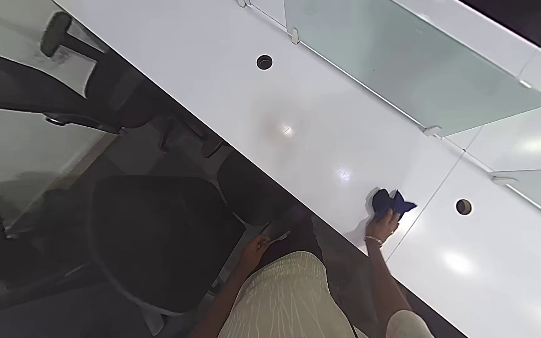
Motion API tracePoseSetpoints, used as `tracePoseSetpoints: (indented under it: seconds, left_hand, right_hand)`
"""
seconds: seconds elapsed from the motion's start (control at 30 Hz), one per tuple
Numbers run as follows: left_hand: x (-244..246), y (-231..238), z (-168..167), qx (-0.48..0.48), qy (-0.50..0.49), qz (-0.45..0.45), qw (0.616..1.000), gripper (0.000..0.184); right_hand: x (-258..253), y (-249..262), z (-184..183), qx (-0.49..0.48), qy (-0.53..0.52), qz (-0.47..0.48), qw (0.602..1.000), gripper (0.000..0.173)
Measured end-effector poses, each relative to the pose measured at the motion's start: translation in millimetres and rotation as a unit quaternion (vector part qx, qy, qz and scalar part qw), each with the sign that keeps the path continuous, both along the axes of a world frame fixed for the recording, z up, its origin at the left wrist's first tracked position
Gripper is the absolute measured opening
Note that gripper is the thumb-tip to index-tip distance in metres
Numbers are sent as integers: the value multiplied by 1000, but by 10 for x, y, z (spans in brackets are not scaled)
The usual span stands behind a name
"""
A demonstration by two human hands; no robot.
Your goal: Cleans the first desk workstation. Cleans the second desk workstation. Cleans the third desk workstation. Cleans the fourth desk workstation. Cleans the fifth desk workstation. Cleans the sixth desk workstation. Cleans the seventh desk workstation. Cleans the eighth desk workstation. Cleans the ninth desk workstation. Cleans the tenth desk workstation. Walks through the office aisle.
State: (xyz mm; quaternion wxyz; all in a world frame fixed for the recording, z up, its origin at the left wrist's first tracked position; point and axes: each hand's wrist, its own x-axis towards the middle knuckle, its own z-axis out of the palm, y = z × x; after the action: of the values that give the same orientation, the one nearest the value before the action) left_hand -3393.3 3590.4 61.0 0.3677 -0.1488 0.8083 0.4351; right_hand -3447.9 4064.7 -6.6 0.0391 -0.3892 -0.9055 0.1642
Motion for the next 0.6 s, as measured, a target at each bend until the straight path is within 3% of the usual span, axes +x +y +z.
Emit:
tracePoseSetpoints:
  seconds: [0.07, 0.23, 0.4, 0.5, 0.6]
  left_hand:
    - [168, -39, 3, -13, -8, -5, 1000, 28]
    - [451, -14, -36, 10, -13, -14, 1000, 29]
    - [573, 95, -35, 13, -19, -48, 999, 33]
    - [728, 116, -87, 1, -32, -15, 999, 34]
    - [1036, 99, -119, 6, -47, 66, 997, 33]
  right_hand:
    - [308, -469, 2, -3, 5, 14, 1000, 48]
    - [747, -1538, 106, -81, 17, 206, 975, 47]
    - [451, -1959, 320, -234, -126, 383, 885, 53]
    - [355, -2112, 525, -380, -97, 376, 839, 48]
    - [328, -2195, 917, -588, -58, 267, 761, 47]
